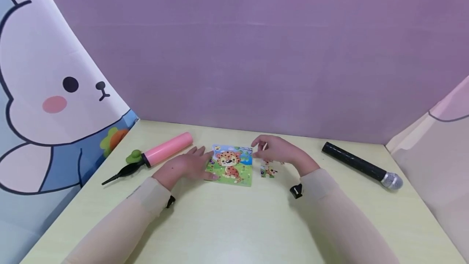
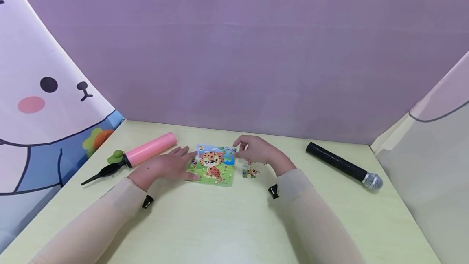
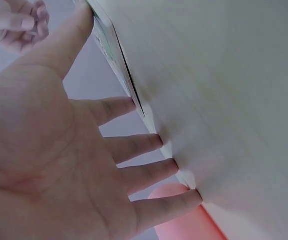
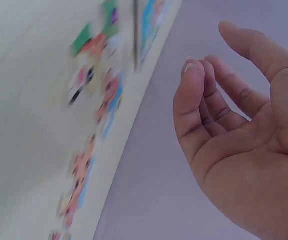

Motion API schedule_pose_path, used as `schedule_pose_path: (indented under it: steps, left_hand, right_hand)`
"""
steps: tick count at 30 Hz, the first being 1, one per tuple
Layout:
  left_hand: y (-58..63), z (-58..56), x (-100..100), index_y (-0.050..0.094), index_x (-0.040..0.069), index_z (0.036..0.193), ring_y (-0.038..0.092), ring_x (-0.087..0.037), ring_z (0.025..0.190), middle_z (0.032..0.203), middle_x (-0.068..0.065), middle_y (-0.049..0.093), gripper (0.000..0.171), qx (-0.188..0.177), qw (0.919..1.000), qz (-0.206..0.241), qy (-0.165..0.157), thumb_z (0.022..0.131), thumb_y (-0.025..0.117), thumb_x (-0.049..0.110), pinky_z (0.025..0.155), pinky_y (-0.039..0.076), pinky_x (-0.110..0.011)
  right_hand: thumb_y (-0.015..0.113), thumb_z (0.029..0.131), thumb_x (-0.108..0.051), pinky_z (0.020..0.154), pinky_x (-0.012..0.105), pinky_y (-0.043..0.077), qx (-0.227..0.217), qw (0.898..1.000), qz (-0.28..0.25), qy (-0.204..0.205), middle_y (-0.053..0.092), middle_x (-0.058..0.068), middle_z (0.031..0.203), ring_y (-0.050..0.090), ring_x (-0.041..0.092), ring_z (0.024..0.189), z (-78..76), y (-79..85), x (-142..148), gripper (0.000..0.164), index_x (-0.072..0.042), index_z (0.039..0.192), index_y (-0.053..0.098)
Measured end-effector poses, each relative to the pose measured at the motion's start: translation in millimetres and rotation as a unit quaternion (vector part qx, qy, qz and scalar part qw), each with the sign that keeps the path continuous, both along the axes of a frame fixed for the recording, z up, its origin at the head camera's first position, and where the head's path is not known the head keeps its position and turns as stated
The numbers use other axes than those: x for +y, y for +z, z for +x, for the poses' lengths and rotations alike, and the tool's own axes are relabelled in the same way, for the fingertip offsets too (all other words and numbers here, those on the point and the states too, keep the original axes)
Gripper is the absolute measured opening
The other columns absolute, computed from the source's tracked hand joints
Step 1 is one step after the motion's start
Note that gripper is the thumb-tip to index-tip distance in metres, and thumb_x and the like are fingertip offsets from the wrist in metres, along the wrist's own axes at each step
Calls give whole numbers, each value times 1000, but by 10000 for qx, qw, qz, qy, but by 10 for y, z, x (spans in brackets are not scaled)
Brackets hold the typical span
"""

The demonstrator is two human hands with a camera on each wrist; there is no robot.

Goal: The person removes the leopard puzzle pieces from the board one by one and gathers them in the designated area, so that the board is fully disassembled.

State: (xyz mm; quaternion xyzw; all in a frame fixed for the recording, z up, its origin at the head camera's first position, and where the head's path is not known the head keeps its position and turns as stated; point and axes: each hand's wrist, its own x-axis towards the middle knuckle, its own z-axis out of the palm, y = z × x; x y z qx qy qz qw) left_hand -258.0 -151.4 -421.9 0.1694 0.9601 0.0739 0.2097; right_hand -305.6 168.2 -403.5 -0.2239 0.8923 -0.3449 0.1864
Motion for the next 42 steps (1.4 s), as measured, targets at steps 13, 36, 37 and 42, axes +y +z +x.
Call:
schedule_pose_path:
  steps: [13,36,37,42]
  left_hand:
    - [60,-56,-2,17,13,173,14,-57,163,180,-24,6,111,46,10000,-3,8,94,61,78,130,22,-75]
    - [81,-62,141,9,8,173,4,-57,164,179,-27,2,123,-226,9985,-218,457,90,62,82,132,20,-73]
    - [85,-60,147,9,8,173,4,-58,164,179,-27,2,123,-221,9985,-230,452,90,62,82,132,21,-73]
    - [85,-56,160,9,8,173,5,-58,164,179,-28,3,122,-204,9985,-245,453,91,62,81,131,22,-73]
  right_hand:
    - [70,104,-25,82,37,63,-438,9976,-467,267,67,8,113,69,27,95,-86,-125,-617,39,-6,137,63]
    - [84,92,-21,112,45,56,-240,9995,177,124,68,7,132,64,24,122,-88,-272,-805,50,-8,137,67]
    - [84,92,-22,112,45,56,-242,9995,190,107,68,7,132,64,24,122,-86,-271,-803,50,-8,137,67]
    - [86,91,-24,111,45,57,-220,9993,309,60,68,7,131,64,23,120,-84,-274,-797,54,-7,138,66]
